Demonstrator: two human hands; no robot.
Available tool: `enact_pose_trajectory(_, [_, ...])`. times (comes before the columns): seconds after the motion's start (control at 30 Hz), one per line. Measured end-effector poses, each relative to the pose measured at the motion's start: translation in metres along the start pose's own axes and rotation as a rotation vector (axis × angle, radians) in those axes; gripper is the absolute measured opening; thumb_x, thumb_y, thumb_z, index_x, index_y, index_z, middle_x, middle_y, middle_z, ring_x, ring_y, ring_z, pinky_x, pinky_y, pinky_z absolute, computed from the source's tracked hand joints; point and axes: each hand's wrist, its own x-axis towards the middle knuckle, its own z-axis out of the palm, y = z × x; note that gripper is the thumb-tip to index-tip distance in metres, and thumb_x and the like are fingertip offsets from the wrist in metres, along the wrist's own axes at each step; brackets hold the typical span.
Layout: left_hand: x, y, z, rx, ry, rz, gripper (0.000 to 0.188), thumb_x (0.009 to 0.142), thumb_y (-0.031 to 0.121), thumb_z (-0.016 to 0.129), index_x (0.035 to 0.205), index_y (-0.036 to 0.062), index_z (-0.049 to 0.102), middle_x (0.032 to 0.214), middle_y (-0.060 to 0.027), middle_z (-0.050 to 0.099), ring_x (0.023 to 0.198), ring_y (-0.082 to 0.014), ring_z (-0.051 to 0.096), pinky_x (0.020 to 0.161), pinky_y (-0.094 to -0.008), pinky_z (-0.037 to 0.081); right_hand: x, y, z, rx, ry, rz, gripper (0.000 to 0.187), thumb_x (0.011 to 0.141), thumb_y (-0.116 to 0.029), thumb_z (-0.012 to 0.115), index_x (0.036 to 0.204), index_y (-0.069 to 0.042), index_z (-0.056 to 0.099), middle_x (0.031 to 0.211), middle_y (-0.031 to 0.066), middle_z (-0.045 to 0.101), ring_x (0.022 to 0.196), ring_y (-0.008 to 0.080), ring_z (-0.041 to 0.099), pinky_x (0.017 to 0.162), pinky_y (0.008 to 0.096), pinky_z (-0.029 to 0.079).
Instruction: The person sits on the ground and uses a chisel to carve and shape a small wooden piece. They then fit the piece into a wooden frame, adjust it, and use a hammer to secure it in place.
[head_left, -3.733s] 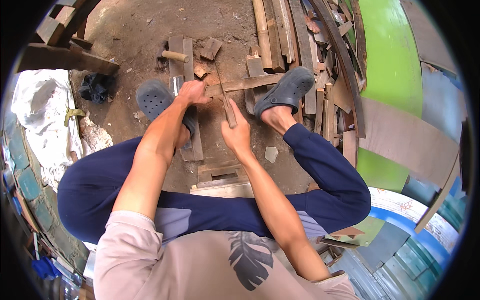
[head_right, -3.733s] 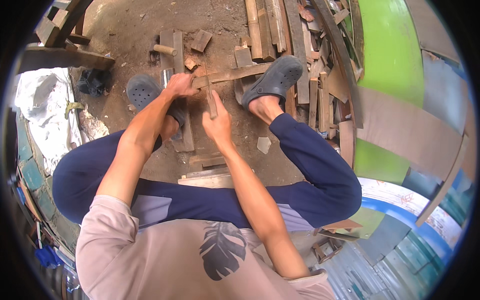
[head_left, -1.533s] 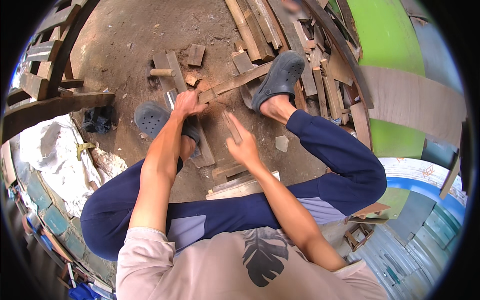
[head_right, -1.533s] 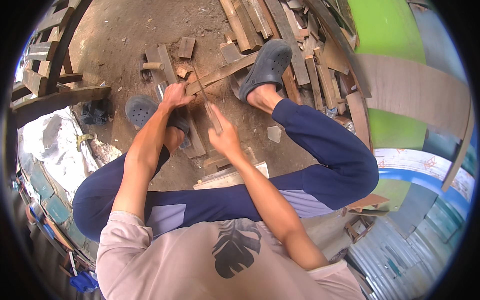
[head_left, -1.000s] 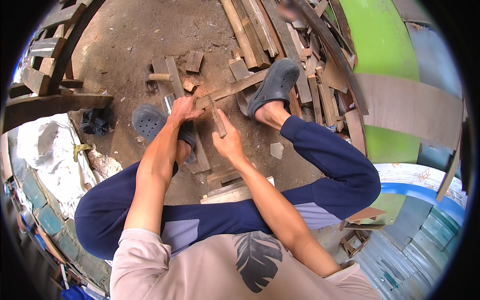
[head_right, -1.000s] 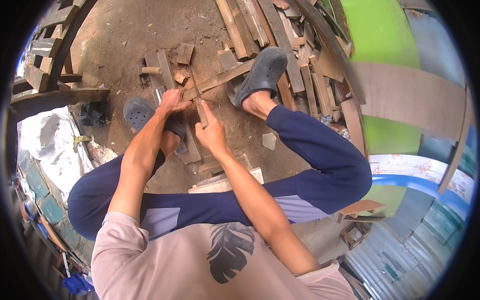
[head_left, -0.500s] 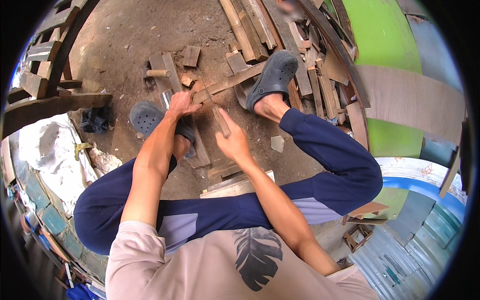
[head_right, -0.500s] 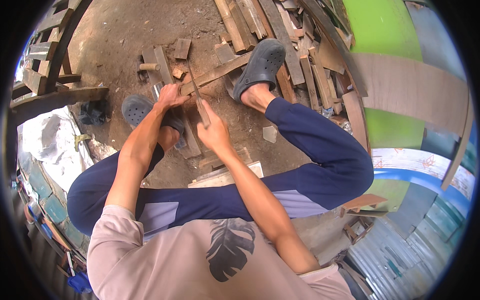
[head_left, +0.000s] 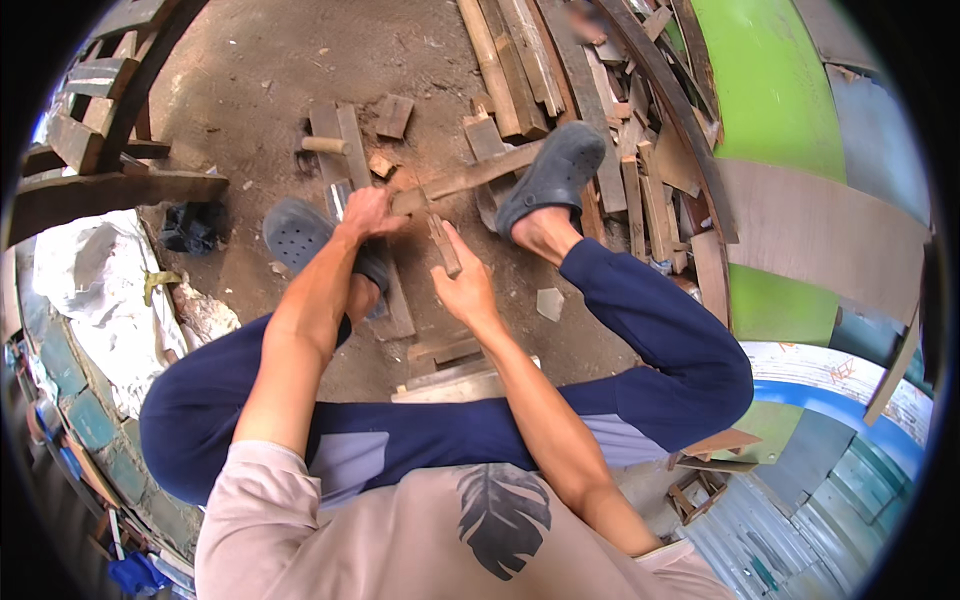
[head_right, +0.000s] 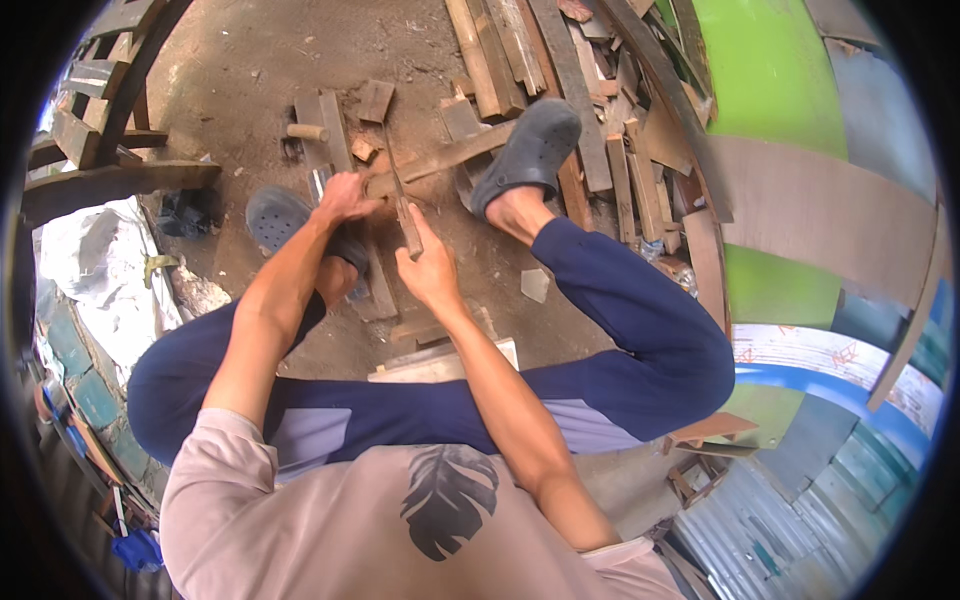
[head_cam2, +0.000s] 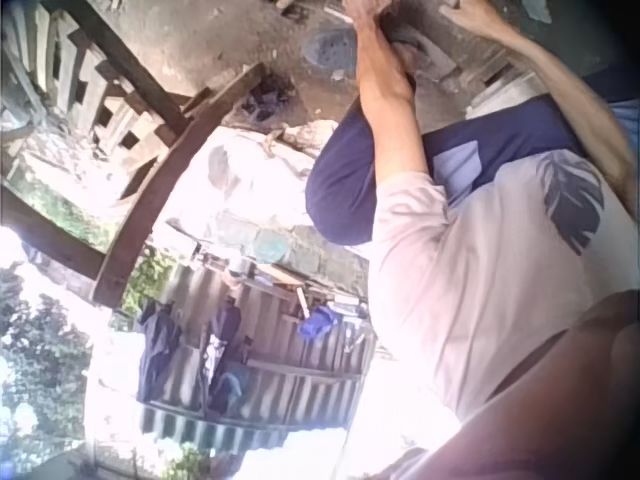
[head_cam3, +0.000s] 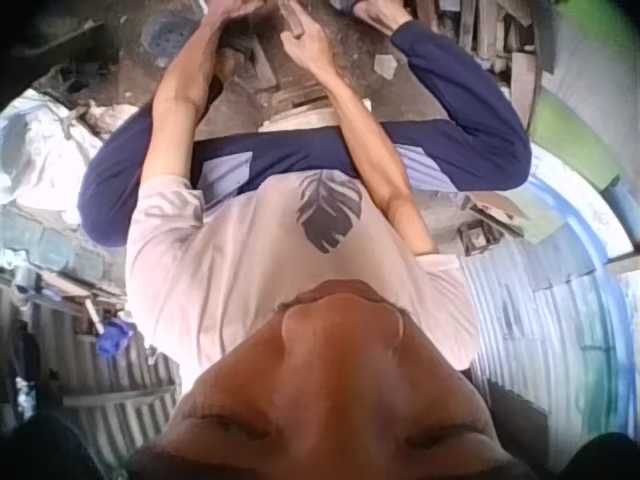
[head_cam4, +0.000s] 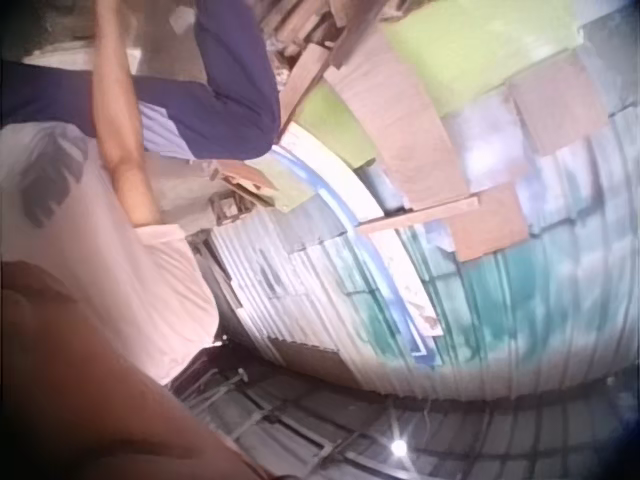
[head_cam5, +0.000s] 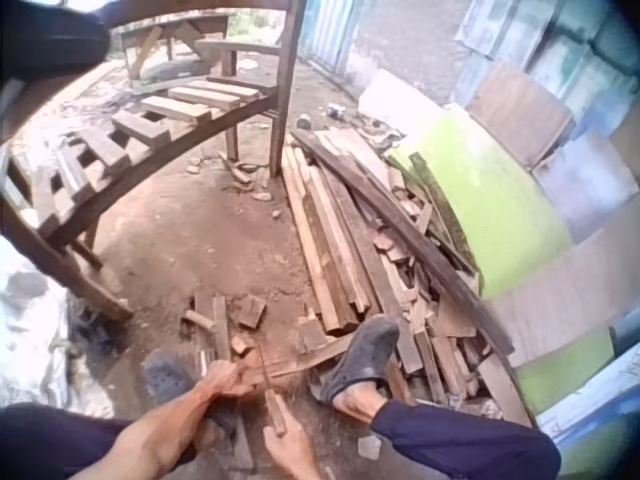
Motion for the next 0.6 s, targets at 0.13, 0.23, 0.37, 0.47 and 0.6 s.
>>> enact_pose_trajectory(0.13, [0.001, 0.008, -0.002, -0.002, -0.024, 0.001, 0.052, 0.066, 0.044, 0.075, 0.097, 0.0022, 0.074, 0.08, -0.0268, 0.07, 0.081, -0.0422, 0.071, 0.076, -0.0504, 0.056, 0.0, 0.014, 0.006, 0.012, 0.076, -0.165, 0.073, 0.082, -0.01, 0.062, 0.152, -0.016, 0.046, 0.118, 0.0253, 0.069, 0.097, 0.0398, 0.072, 0.084, 0.0408, 0.055])
enact_pose_trajectory(0.23, [0.001, 0.009, -0.001, -0.038, -0.03, 0.001, 0.052, 0.066, 0.043, 0.074, 0.098, 0.0015, 0.074, 0.08, -0.0266, 0.07, 0.081, -0.042, 0.071, 0.076, -0.05, 0.056, -0.001, 0.009, 0.009, 0.045, 0.078, -0.124, 0.073, 0.082, -0.009, 0.061, 0.152, -0.015, 0.046, 0.122, 0.024, 0.069, 0.101, 0.0381, 0.072, 0.087, 0.0389, 0.056])
enact_pose_trajectory(0.37, [0.003, 0.006, 0.0, -0.004, -0.067, -0.003, 0.053, 0.066, 0.042, 0.074, 0.099, 0.0009, 0.074, 0.081, -0.0264, 0.071, 0.081, -0.0418, 0.071, 0.077, -0.0493, 0.056, -0.009, 0.03, 0.023, 0.023, 0.146, -0.198, 0.072, 0.081, -0.007, 0.06, 0.152, -0.012, 0.046, 0.119, 0.0262, 0.069, 0.098, 0.0376, 0.073, 0.084, 0.0393, 0.056])
enact_pose_trajectory(0.47, [-0.002, 0.009, -0.008, -0.012, -0.026, -0.005, 0.051, 0.066, 0.042, 0.075, 0.098, 0.0015, 0.074, 0.081, -0.0263, 0.071, 0.081, -0.042, 0.071, 0.077, -0.0493, 0.056, -0.005, -0.015, 0.006, -0.016, 0.008, 0.065, 0.071, 0.082, -0.007, 0.06, 0.151, -0.012, 0.047, 0.12, 0.0269, 0.069, 0.096, 0.0373, 0.073, 0.081, 0.0406, 0.056])
enact_pose_trajectory(0.6, [-0.002, 0.004, -0.003, -0.042, 0.017, 0.013, 0.05, 0.066, 0.042, 0.075, 0.097, 0.0024, 0.074, 0.082, -0.0262, 0.071, 0.081, -0.0427, 0.07, 0.076, -0.0498, 0.056, -0.004, -0.027, 0.005, -0.057, 0.022, 0.045, 0.071, 0.082, -0.007, 0.06, 0.152, -0.013, 0.046, 0.114, 0.0249, 0.071, 0.085, 0.0307, 0.072, 0.077, 0.0392, 0.055])
